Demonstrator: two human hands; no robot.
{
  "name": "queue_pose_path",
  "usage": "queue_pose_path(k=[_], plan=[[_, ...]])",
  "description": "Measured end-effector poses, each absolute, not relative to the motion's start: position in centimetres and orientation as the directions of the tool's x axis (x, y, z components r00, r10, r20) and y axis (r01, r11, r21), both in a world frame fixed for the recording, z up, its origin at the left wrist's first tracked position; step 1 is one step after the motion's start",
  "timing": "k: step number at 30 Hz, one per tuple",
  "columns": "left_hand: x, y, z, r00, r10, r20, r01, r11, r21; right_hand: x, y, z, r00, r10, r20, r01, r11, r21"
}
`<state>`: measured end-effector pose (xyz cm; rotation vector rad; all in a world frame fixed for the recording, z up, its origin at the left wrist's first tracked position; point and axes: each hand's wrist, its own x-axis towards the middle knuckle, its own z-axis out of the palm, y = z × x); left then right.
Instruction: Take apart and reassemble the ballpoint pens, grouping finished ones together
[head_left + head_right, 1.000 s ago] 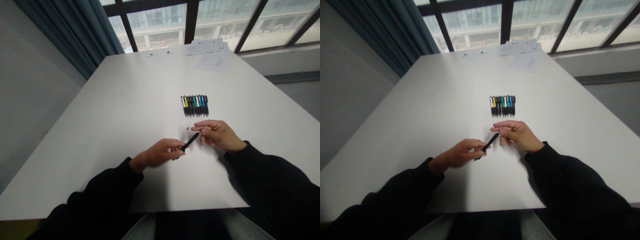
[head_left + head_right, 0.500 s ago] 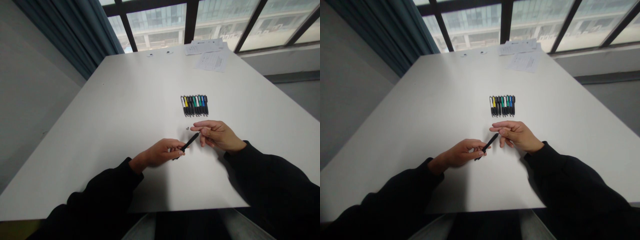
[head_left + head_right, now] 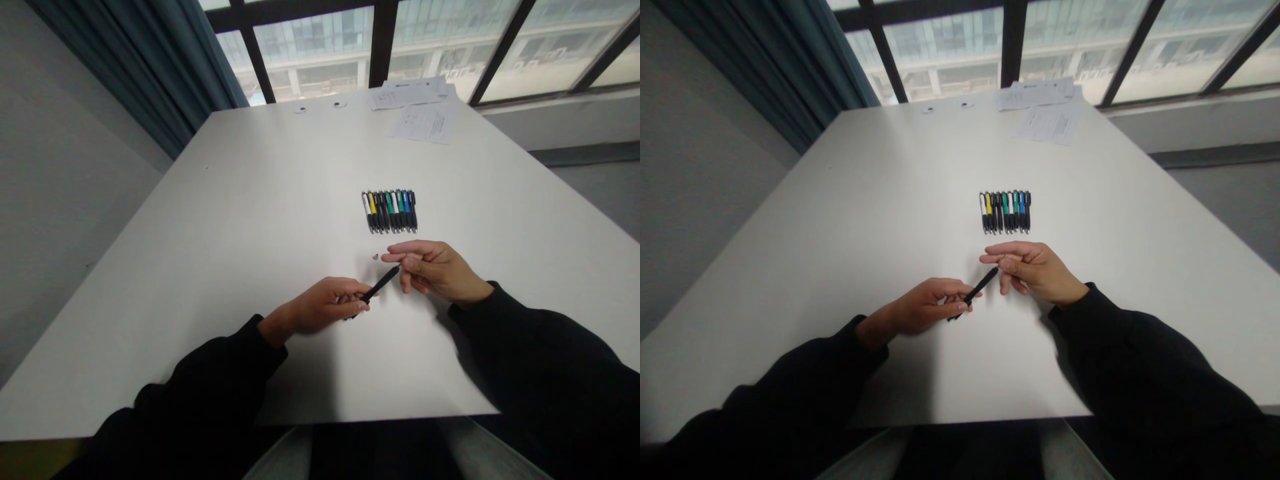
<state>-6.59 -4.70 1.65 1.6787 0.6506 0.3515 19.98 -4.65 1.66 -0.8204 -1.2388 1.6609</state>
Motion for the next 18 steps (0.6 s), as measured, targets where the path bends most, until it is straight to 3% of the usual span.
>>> queue_pose_path(k=[11, 18], plan=[[-6.51, -4.66, 1.4, 0.787, 0.607, -0.11, 0.208, -0.094, 0.974, 19.95, -4.77, 1.74, -0.452, 0.891, -0.039, -0.176, -0.132, -0.976], [-6.45, -4.75, 1.4, 0.773, 0.622, -0.127, 0.22, -0.074, 0.973, 19.93, -4.72, 1.82, -0.329, 0.944, 0.024, -0.197, -0.043, -0.979]])
